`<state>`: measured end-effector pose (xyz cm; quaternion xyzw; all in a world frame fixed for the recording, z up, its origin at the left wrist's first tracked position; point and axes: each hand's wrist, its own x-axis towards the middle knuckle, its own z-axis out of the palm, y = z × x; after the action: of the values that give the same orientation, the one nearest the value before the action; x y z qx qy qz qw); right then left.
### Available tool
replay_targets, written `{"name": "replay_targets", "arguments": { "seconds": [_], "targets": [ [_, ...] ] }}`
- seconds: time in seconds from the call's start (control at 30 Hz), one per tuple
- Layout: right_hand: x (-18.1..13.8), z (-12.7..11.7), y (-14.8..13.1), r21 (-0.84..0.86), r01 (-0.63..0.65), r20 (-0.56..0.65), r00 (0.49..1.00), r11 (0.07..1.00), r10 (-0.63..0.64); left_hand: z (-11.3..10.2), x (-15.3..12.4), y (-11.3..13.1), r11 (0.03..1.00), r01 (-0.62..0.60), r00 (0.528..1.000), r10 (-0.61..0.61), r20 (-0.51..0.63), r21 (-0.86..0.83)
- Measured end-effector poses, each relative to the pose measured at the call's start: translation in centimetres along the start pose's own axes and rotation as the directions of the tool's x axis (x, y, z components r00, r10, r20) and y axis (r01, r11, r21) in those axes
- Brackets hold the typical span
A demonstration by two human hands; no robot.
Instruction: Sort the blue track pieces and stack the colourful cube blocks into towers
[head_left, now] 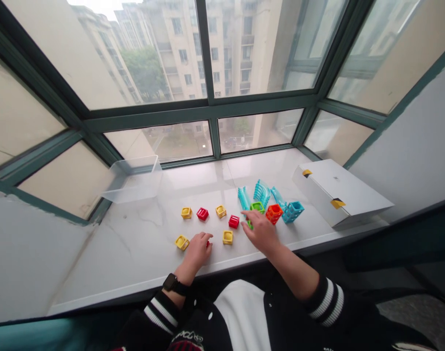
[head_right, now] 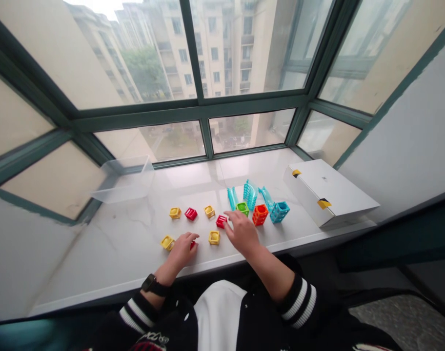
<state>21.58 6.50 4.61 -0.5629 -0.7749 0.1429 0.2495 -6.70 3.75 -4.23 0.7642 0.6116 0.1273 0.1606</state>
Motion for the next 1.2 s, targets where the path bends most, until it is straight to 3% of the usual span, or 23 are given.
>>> {"name": "replay_targets", "arguments": {
  "seconds": [0.07, 0.17, 0.27, 0.43, 0.57, 0.67, 0.77, 0.9, 1.03, 1.2],
  "targets": [
    [1.1, -2.3, 0.9, -0.124, 0.039, -0.099, 0.994, 0.992, -0.051, -0.4, 0.2, 0.8, 0.999, -0.029, 0.997, 0.028, -0.071, -0.014],
    [2.8, -3.6, 2.7, -0.235, 0.031, 0.052, 0.998, 0.972, -0.020, -1.2, 0.8, 2.6, 0.992, -0.104, 0.979, 0.090, -0.181, -0.070],
    [2.9, -4.0, 4.2, -0.228, 0.009, 0.170, 0.985, 0.974, 0.031, -1.6, 1.4, 4.6, 0.972, -0.169, 0.961, 0.126, -0.247, -0.161],
    [0.0, -7.3, 4.2, 0.033, -0.006, 0.196, 0.981, 0.999, -0.001, -1.7, 1.4, 8.2, 0.905, -0.293, 0.946, 0.229, -0.229, -0.309],
    [-1.4, -8.8, 2.8, 0.364, -0.011, 0.163, 0.985, 0.931, -0.052, -2.2, 1.0, 10.2, 0.853, -0.379, 0.924, 0.330, -0.193, -0.358],
    [-1.3, -7.0, 2.2, 0.550, -0.040, 0.117, 0.993, 0.834, -0.030, -2.6, 1.0, 9.6, 0.880, -0.344, 0.936, 0.294, -0.193, -0.326],
    [-0.6, -3.7, 1.9, 0.642, -0.080, 0.102, 0.995, 0.763, 0.019, -3.1, 1.1, 7.1, 0.942, -0.250, 0.960, 0.212, -0.185, -0.222],
    [0.5, 0.7, 1.3, 0.670, -0.114, 0.093, 0.993, 0.733, 0.070, -4.5, 1.6, 2.8, 0.995, 0.022, 0.983, -0.039, -0.179, -0.096],
    [1.2, 3.3, 0.7, 0.639, -0.125, 0.086, 0.992, 0.759, 0.091, -6.0, 2.7, 0.1, 0.962, 0.270, 0.959, -0.266, -0.097, 0.029],
    [0.9, 4.1, 1.0, 0.656, -0.157, 0.088, 0.987, 0.739, 0.132, -5.4, 5.1, -0.2, 0.949, 0.247, 0.967, -0.255, 0.015, 0.198]
  ]
}}
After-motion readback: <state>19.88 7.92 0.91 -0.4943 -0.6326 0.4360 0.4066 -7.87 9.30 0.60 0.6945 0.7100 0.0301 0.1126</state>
